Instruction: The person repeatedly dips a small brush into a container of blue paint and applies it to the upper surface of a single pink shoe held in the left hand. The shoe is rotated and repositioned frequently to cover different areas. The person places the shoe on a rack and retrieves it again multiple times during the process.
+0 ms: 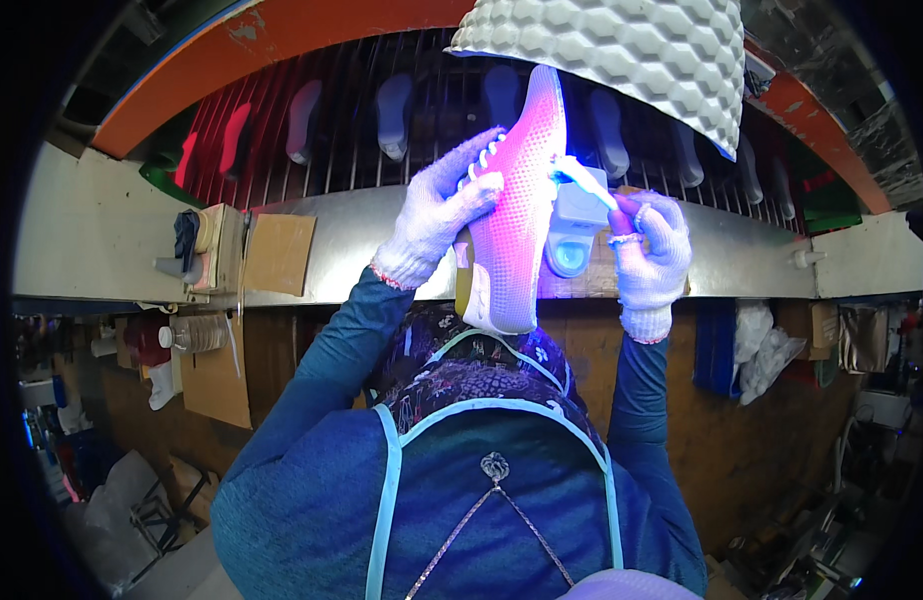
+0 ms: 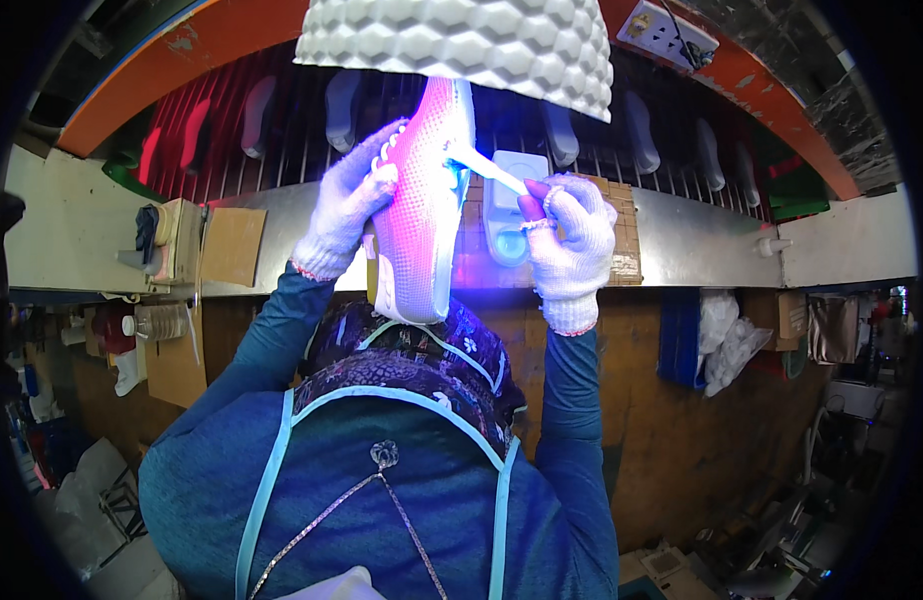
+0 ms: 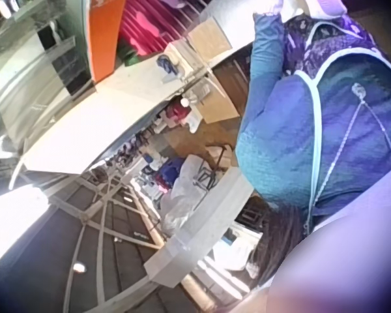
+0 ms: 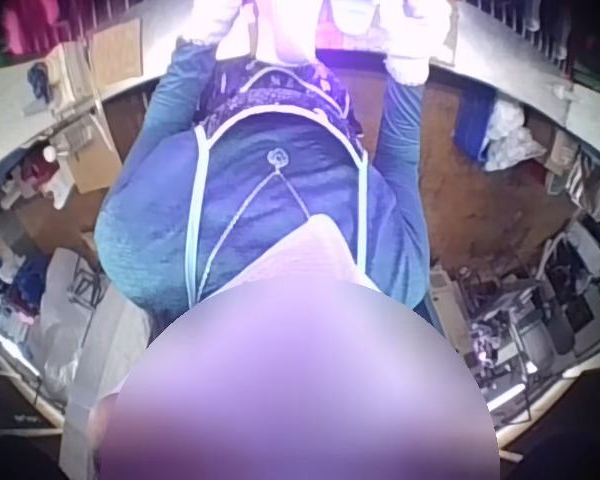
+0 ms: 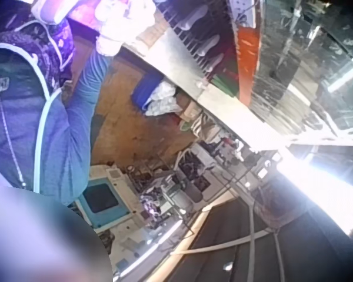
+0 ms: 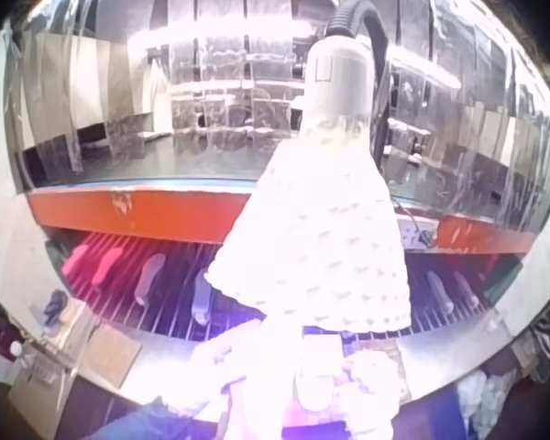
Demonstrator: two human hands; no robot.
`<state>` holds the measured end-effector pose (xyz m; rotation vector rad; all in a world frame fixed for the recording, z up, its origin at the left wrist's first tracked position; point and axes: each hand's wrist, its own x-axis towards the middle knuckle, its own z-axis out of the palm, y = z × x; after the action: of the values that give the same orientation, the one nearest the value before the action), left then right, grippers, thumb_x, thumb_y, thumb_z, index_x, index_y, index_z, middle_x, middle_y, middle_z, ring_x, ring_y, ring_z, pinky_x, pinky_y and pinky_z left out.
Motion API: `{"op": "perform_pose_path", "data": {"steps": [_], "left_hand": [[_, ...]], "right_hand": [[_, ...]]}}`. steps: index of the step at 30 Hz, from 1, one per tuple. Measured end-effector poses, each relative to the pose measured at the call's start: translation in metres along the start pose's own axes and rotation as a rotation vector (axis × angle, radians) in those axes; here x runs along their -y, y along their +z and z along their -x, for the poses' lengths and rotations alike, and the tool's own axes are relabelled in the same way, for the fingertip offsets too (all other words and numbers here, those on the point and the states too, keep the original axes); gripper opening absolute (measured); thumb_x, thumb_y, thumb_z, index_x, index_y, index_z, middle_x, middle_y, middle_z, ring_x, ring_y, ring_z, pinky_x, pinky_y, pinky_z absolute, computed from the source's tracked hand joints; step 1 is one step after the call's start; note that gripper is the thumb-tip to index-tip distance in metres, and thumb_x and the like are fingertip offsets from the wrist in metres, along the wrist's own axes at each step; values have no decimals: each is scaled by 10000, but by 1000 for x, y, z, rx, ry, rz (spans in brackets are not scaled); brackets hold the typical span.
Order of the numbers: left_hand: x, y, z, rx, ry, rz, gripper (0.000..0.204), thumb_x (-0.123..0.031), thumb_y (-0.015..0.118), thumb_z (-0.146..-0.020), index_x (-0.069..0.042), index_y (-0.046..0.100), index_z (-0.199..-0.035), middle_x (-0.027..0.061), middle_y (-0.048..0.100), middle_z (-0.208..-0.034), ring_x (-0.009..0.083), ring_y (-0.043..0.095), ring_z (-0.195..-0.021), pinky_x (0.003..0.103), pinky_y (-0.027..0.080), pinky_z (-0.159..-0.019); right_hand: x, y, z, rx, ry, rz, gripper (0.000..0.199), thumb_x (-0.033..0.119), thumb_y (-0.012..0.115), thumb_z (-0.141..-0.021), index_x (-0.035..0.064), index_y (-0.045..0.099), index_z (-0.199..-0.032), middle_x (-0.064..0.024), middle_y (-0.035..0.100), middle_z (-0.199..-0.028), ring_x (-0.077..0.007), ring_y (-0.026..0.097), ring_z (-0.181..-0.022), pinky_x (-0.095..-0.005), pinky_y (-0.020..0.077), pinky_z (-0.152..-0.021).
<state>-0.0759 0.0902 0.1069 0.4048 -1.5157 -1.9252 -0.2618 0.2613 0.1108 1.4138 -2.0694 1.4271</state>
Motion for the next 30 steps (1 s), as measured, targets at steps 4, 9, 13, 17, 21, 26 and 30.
{"op": "perform_pose_path", "data": {"steps": [4,9,13,17,21,26,30], "left_hand": [[-1,-1,-3,-1,-3,5,577,-210,709,-918,-57,493,-1431,55,623,-1269,100,601,-1072,258,503,-928],[-2,-6,-9,-5,20,-49,580,-226,712,-913,-69,499,-1429,65,628,-1259,112,601,-1075,259,502,-925],[-5,-10,-13,-9,23,-63,577,-237,715,-914,-74,505,-1426,68,630,-1256,111,604,-1070,255,507,-909],[-8,-12,-18,1,23,-36,583,-223,717,-913,-51,497,-1425,80,615,-1286,133,588,-1139,285,476,-987],[-10,-15,-23,10,50,-67,577,-242,702,-923,-36,495,-1421,88,611,-1301,146,587,-1159,292,467,-1010],[-8,-21,-27,2,36,-82,561,-267,693,-930,-48,510,-1413,90,609,-1308,152,587,-1163,294,463,-1018],[-4,-23,-32,15,-2,-21,544,-283,679,-941,-52,519,-1407,88,611,-1302,156,578,-1175,297,456,-1025]], "right_hand": [[4,-2,5,15,-29,56,217,56,791,-676,89,751,-886,-40,675,-942,-224,612,-913,-353,408,-823],[10,-6,10,48,-111,136,205,33,790,-729,32,744,-929,-80,668,-943,-247,616,-925,-353,488,-791],[16,-9,11,94,-136,148,216,31,794,-718,50,745,-927,-73,672,-949,-249,609,-927,-354,480,-794],[20,-10,12,124,-145,176,219,46,806,-713,67,746,-923,-67,679,-950,-248,610,-933,-352,472,-799],[23,-10,13,141,-159,180,201,63,810,-722,70,745,-912,-62,686,-938,-244,612,-932,-356,465,-804],[28,-13,19,188,-123,157,176,60,807,-727,71,739,-889,-56,691,-918,-244,616,-920,-356,452,-829],[19,-15,20,216,-122,6,184,6,775,-752,35,721,-925,-67,667,-967,-196,618,-900,-307,484,-766]]}}
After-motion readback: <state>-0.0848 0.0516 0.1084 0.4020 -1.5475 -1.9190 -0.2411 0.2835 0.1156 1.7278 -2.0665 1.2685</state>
